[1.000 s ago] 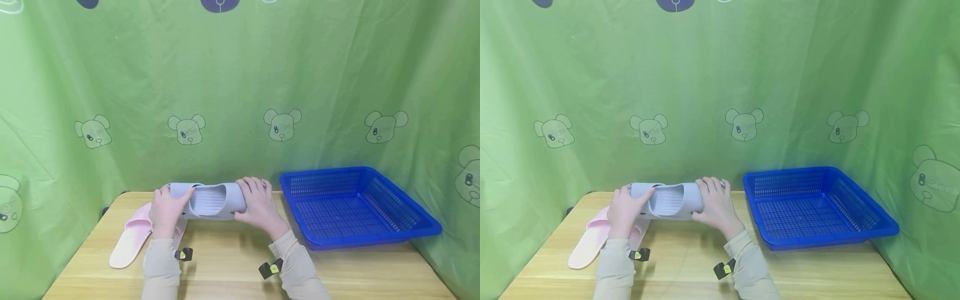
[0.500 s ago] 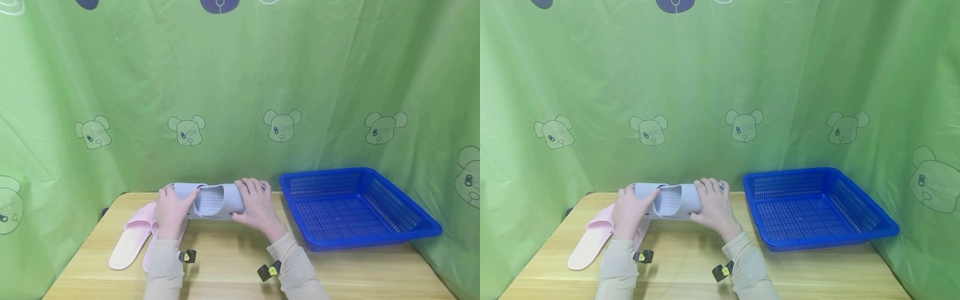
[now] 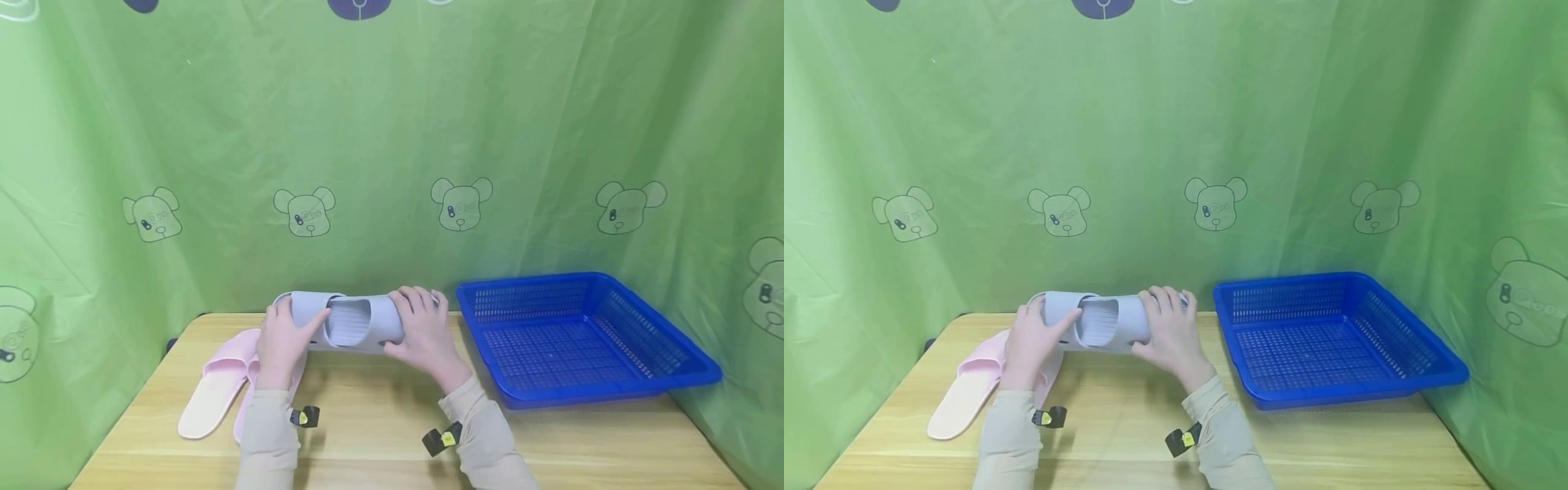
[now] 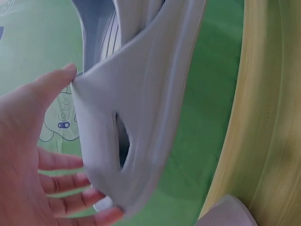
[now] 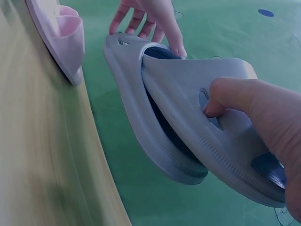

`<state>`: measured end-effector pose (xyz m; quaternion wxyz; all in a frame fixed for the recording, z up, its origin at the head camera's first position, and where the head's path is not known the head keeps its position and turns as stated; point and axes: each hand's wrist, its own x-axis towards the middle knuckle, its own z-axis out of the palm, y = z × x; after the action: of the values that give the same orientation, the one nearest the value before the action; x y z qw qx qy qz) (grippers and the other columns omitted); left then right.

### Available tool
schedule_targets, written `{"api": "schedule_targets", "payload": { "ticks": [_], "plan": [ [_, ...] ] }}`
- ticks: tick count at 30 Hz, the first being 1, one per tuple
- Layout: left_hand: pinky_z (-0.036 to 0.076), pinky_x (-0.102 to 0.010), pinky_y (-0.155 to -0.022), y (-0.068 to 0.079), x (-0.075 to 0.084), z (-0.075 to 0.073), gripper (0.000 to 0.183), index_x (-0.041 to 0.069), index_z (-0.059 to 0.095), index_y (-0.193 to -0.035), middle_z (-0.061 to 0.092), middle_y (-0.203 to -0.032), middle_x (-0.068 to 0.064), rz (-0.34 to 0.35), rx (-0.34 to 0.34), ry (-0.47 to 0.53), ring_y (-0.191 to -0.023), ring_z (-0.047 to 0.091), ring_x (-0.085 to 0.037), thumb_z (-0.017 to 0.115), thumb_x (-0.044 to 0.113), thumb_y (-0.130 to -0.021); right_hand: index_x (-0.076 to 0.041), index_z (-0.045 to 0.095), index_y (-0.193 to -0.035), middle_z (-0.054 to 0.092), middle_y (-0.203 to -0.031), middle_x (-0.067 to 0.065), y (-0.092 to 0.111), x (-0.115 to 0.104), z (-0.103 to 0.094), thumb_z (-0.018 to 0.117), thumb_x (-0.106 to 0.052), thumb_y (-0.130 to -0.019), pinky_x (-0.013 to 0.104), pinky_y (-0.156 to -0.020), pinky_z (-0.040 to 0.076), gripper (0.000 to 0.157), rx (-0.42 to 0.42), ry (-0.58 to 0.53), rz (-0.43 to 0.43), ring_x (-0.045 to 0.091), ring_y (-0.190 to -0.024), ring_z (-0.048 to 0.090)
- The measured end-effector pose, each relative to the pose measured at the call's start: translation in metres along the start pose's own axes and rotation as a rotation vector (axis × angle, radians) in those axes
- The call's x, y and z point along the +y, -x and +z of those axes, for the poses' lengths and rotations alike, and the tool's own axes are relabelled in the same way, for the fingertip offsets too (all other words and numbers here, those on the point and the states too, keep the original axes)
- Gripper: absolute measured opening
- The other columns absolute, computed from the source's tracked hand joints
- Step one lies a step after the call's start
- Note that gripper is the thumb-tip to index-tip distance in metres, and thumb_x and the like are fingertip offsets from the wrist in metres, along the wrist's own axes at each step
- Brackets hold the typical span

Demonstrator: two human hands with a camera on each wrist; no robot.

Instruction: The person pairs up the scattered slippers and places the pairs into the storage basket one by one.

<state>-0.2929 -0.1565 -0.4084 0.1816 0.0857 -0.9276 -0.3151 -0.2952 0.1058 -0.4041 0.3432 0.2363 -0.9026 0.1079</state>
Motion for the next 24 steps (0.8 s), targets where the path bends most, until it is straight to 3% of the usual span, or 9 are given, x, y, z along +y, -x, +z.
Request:
{"api": "schedule_targets", "payload": {
  "ticks": [7, 13, 19, 24],
  "plan": [
    [0.044, -0.057, -0.101, -0.002, -0.002, -0.001, 0.105, 0.011, 0.035, -0.150, 0.040, -0.146, -0.017, 0.125, -0.035, -0.012, -0.128, 0.040, -0.037, 0.060, 0.079, -0.074, -0.016, 0.051, -0.132, 0.055, -0.131, 0.008, -0.001, 0.008, -0.006, 0.081, -0.051, -0.060, 0.057, -0.110, 0.030, 0.086, -0.019, 0.009, 0.016, 0.029, -0.123, 0.047],
    [0.029, -0.064, -0.113, -0.003, -0.004, 0.002, 0.101, 0.012, 0.036, -0.149, 0.031, -0.154, -0.017, 0.265, -0.051, -0.029, -0.140, 0.025, -0.041, 0.073, 0.066, -0.072, -0.017, 0.052, -0.133, 0.054, -0.132, 0.008, 0.000, 0.013, -0.008, 0.079, -0.051, -0.060, 0.058, -0.112, 0.029, 0.085, -0.034, 0.025, 0.018, 0.029, -0.124, 0.047],
    [0.024, -0.067, -0.114, -0.003, -0.009, 0.006, 0.113, 0.020, 0.032, -0.152, 0.020, -0.160, -0.014, 0.310, -0.089, -0.029, -0.146, 0.016, -0.041, 0.080, 0.067, -0.061, -0.017, 0.052, -0.132, 0.054, -0.133, 0.008, 0.000, 0.016, -0.010, 0.081, -0.049, -0.059, 0.059, -0.114, 0.026, 0.084, -0.039, 0.005, 0.029, 0.029, -0.125, 0.046],
    [0.021, -0.070, -0.114, -0.003, -0.012, 0.006, 0.117, 0.023, 0.028, -0.153, 0.015, -0.162, -0.015, 0.324, -0.119, -0.045, -0.147, 0.012, -0.042, 0.085, 0.060, -0.058, -0.017, 0.053, -0.131, 0.054, -0.132, 0.008, 0.000, 0.019, -0.012, 0.081, -0.047, -0.058, 0.058, -0.114, 0.025, 0.084, -0.023, -0.010, 0.027, 0.030, -0.124, 0.046]
  ]
}}
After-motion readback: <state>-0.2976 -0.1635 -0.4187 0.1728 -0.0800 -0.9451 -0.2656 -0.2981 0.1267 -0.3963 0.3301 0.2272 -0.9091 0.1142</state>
